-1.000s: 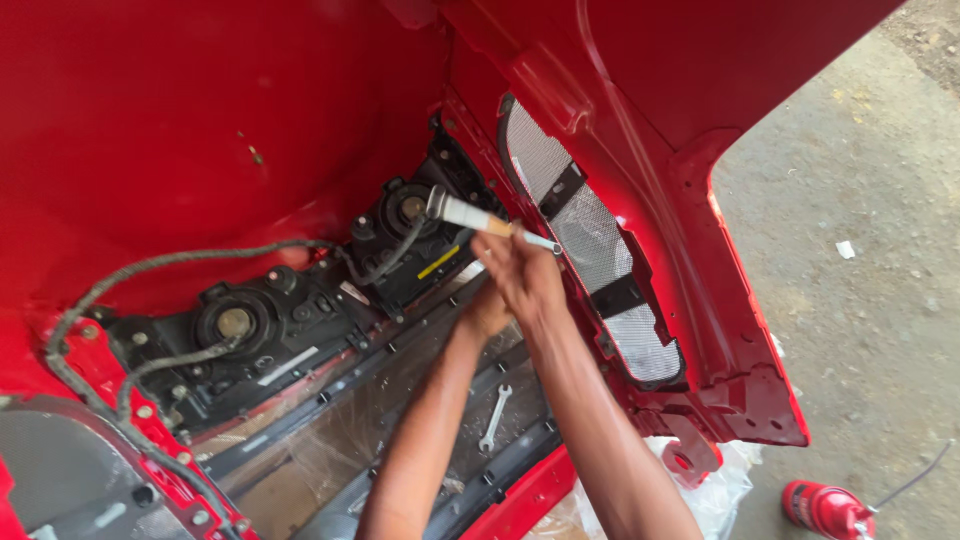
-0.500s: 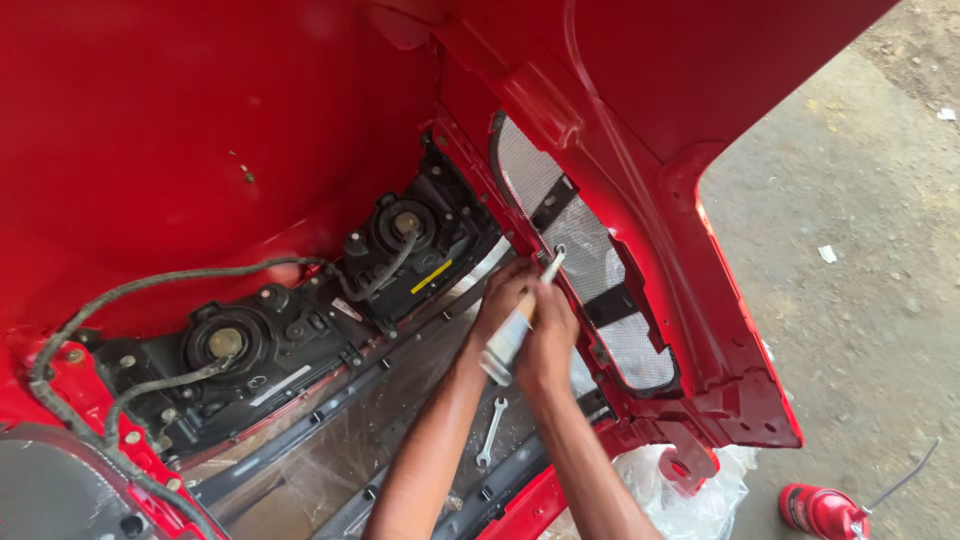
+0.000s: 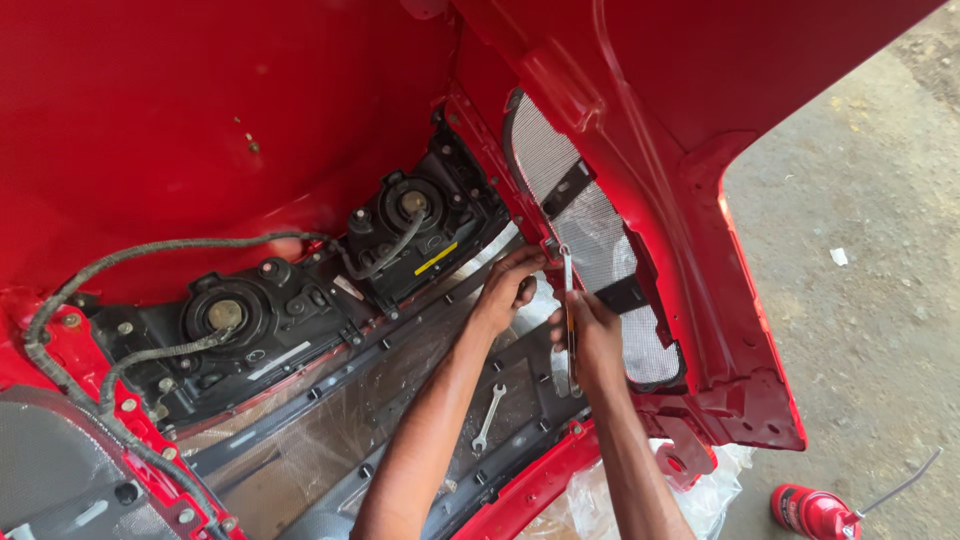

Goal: The person works on the interior components of a red machinery panel, using a wrench to loosen and tighten various nuts and bolts on the assembly.

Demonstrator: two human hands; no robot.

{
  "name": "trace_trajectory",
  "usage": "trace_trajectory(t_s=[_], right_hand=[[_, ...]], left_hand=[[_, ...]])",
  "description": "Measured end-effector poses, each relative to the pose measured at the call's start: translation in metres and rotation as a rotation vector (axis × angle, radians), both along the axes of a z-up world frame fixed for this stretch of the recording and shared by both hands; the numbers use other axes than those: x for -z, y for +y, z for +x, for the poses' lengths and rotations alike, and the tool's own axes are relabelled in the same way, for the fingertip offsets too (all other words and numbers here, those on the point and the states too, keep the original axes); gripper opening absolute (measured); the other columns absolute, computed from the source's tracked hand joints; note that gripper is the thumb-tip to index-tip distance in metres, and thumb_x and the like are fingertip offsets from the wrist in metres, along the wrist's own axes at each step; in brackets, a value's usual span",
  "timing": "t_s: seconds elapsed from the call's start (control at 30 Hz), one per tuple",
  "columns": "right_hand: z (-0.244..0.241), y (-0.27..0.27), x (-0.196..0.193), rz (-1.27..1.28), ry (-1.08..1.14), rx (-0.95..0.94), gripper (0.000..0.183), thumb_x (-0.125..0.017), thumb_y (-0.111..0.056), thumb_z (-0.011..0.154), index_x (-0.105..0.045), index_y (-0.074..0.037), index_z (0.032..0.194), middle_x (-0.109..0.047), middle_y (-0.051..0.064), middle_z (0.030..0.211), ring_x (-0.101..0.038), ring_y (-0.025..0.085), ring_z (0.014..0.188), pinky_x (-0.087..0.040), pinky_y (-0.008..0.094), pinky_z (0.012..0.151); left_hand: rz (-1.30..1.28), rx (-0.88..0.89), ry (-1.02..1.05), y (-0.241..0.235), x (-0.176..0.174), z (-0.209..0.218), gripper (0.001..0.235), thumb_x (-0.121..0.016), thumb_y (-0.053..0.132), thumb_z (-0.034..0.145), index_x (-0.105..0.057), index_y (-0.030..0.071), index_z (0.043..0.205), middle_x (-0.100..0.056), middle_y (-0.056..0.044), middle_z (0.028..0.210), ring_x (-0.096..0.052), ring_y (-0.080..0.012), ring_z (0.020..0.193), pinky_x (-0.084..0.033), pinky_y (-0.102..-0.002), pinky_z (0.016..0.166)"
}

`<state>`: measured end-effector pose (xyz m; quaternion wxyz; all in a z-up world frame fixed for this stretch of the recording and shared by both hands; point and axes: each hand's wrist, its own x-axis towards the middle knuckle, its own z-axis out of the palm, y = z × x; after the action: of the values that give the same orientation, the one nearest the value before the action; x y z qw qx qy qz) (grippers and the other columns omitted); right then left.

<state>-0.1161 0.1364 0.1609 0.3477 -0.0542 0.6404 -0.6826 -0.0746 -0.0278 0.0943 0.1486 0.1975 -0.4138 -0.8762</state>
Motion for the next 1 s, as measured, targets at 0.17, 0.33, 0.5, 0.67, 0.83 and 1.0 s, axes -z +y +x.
trace_trajectory(t_s=[0.17, 0.33, 0.5, 0.67, 0.83, 1.0], right_hand=[[-0.013, 0.001, -0.001, 0.045, -0.058, -0.045, 0.03, -0.055, -0.025, 0.102, -0.065, 0.002, 0.112, -0.069, 0.01, 0.076, -0.065, 0.016, 0.058, -0.052, 0.029, 0.05], [-0.02, 0.001, 0.016, 0.106, -0.03, -0.037, 0.031, -0.058, -0.024, 0.103, -0.065, 0.003, 0.117, -0.069, 0.014, 0.086, -0.066, 0.019, 0.064, -0.054, 0.031, 0.055], [0.001, -0.057, 0.036, -0.424, -0.49, -0.108, 0.03, -0.052, -0.021, 0.104, -0.059, -0.002, 0.126, -0.067, 0.017, 0.125, -0.069, 0.027, 0.109, -0.059, 0.042, 0.091], [-0.025, -0.153, 0.047, -0.942, -0.639, 0.13, 0.029, -0.053, -0.017, 0.104, -0.057, 0.003, 0.124, -0.061, 0.022, 0.138, -0.061, 0.035, 0.13, -0.054, 0.049, 0.109], [0.008, -0.115, 0.04, -0.773, -0.517, 0.088, 0.028, -0.058, -0.018, 0.103, -0.056, 0.002, 0.122, -0.066, 0.024, 0.129, -0.066, 0.035, 0.118, -0.056, 0.046, 0.102], [0.017, -0.115, -0.001, -0.752, -0.383, 0.046, 0.027, -0.059, -0.019, 0.102, -0.057, 0.001, 0.12, -0.069, 0.022, 0.123, -0.071, 0.031, 0.11, -0.059, 0.041, 0.096]], left_hand=[[-0.009, 0.013, -0.004, -0.002, -0.005, 0.001, 0.022, -0.065, 0.017, 0.097, -0.072, 0.009, 0.116, -0.077, -0.003, 0.103, -0.04, -0.0021, 0.047, -0.025, -0.019, 0.041], [-0.029, 0.034, 0.012, -0.006, 0.015, 0.002, 0.025, -0.064, 0.018, 0.096, -0.072, 0.011, 0.119, -0.077, -0.006, 0.106, -0.04, -0.0025, 0.046, -0.026, -0.019, 0.039], [-1.041, -0.061, 0.409, -0.02, 0.075, 0.002, 0.031, -0.066, 0.019, 0.107, -0.055, 0.01, 0.134, -0.054, -0.013, 0.149, -0.054, -0.0238, 0.139, -0.044, -0.034, 0.117], [-0.279, -0.333, 0.472, -0.004, 0.116, -0.031, 0.058, -0.049, 0.021, 0.109, -0.028, 0.001, 0.159, -0.035, -0.013, 0.164, -0.032, -0.0212, 0.153, -0.026, -0.032, 0.127], [0.129, -0.46, 0.526, -0.006, 0.127, -0.056, 0.046, -0.049, 0.019, 0.108, -0.038, 0.001, 0.149, -0.045, -0.012, 0.149, -0.037, -0.0176, 0.131, -0.029, -0.029, 0.109], [0.081, -0.355, 0.437, -0.006, 0.128, -0.042, 0.035, -0.053, 0.016, 0.105, -0.05, 0.001, 0.136, -0.056, -0.011, 0.128, -0.043, -0.0136, 0.103, -0.034, -0.025, 0.086]])
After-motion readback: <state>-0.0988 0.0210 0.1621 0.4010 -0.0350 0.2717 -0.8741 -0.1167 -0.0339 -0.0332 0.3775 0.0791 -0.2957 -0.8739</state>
